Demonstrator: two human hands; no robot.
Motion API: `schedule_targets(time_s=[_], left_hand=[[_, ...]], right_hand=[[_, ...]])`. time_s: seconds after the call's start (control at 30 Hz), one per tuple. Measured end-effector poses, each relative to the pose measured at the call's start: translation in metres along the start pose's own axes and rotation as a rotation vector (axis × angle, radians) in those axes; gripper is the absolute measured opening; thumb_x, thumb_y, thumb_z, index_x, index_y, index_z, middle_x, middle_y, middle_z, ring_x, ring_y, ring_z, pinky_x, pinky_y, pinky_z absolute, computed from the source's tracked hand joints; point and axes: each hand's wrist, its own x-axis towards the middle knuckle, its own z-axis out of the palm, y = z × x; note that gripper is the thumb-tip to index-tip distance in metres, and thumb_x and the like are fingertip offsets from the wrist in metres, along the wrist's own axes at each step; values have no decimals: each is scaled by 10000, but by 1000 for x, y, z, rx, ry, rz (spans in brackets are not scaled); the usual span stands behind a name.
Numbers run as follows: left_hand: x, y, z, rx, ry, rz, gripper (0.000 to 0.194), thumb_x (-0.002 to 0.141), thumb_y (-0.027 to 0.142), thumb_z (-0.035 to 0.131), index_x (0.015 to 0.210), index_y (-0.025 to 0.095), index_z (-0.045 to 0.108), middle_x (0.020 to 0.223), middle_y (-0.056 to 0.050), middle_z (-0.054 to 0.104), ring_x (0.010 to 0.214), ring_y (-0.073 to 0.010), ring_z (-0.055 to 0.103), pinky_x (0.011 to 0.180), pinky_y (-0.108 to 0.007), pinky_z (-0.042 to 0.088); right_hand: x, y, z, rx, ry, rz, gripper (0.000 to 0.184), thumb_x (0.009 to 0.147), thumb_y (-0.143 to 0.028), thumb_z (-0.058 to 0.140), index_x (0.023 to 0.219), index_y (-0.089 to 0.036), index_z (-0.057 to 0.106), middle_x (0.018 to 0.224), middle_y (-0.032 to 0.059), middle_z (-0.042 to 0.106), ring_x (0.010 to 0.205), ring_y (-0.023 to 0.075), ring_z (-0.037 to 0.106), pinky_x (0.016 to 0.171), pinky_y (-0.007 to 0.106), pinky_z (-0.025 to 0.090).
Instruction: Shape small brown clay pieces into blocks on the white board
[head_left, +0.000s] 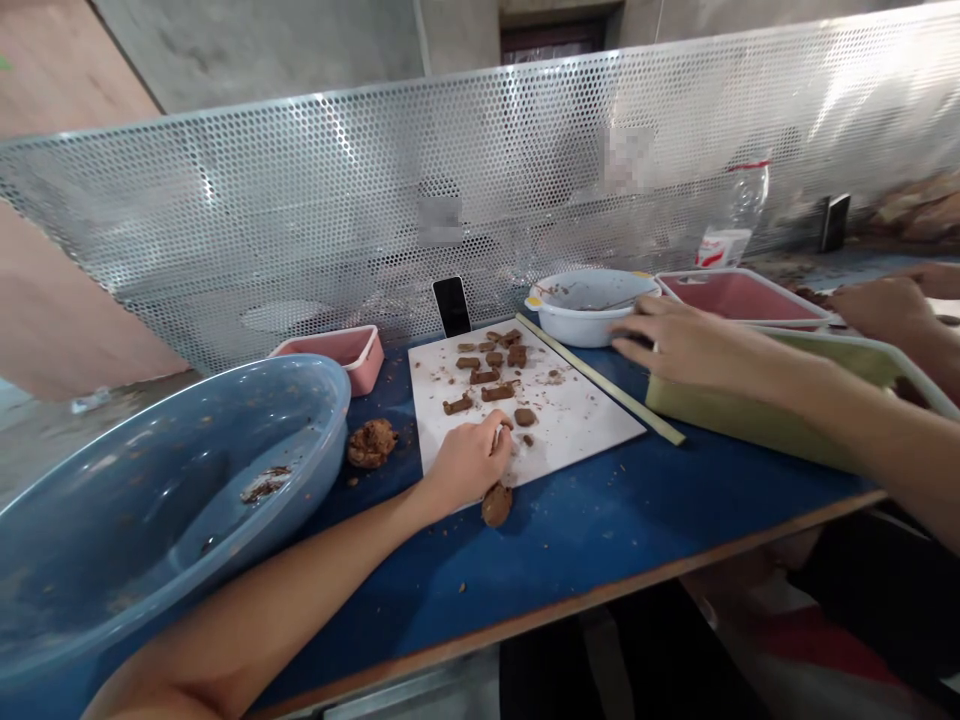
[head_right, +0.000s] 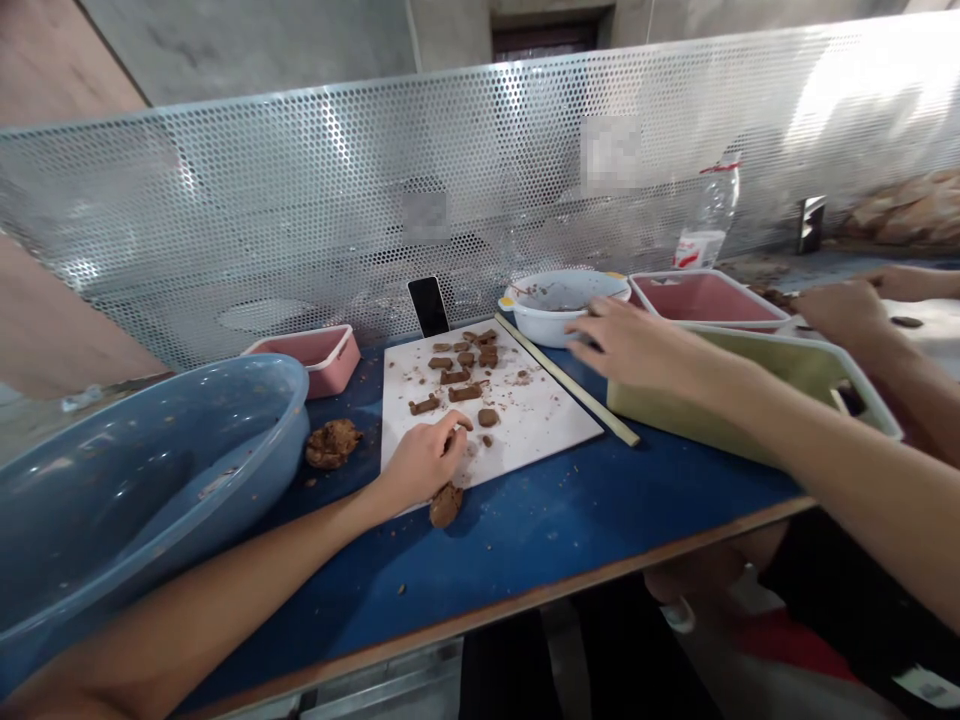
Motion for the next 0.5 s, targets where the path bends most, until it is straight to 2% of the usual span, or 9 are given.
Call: schedule_targets(time_s=[0.03,0.1,0.23,0.37,0.5], left_hand=[[0,0,0,12,-3,1,246,1091,291,462,1160,218,687,623,38,538,587,-189,547,628,-299,290],[0,0,1,37,-13,10,260,1095,284,457,1184,210,689,638,29,571,594,-195,572,630,-300,305],[1,0,2,77,-8,8,274,1093,265,457,1212,202,696,718,-14,669,668,-224,657,657,-307,362],[0,1,2,64,-17,-12,227,1092,273,472,1110,208,688,715,-21,672,650,-225,645,638,-314,349],[0,2,2,57,-10,-5,199,1090,269,474,1072,215,665,692,-9,647,636,-218,624,644,-320,333]], right_hand=[[4,-20,8,25,-64,-143,541,1137,-533,481,1285,-165,849,1171,184,740,1159,315,688,1076,536,520],[12,-56,30,52,-86,-278,473,1106,-488,539,1360,-190,806,1295,190,680,1241,374,619,1176,618,478],[20,-108,78,92,-128,-330,441,1111,-466,507,1332,-220,798,1543,197,564,1447,453,478,1231,688,403],[15,-126,108,130,-146,-317,494,1146,-508,415,1330,-225,775,1694,209,454,1576,474,371,1227,723,389],[6,-127,116,146,-161,-293,503,1150,-490,383,1390,-249,754,1768,195,390,1639,489,298,1245,782,323]])
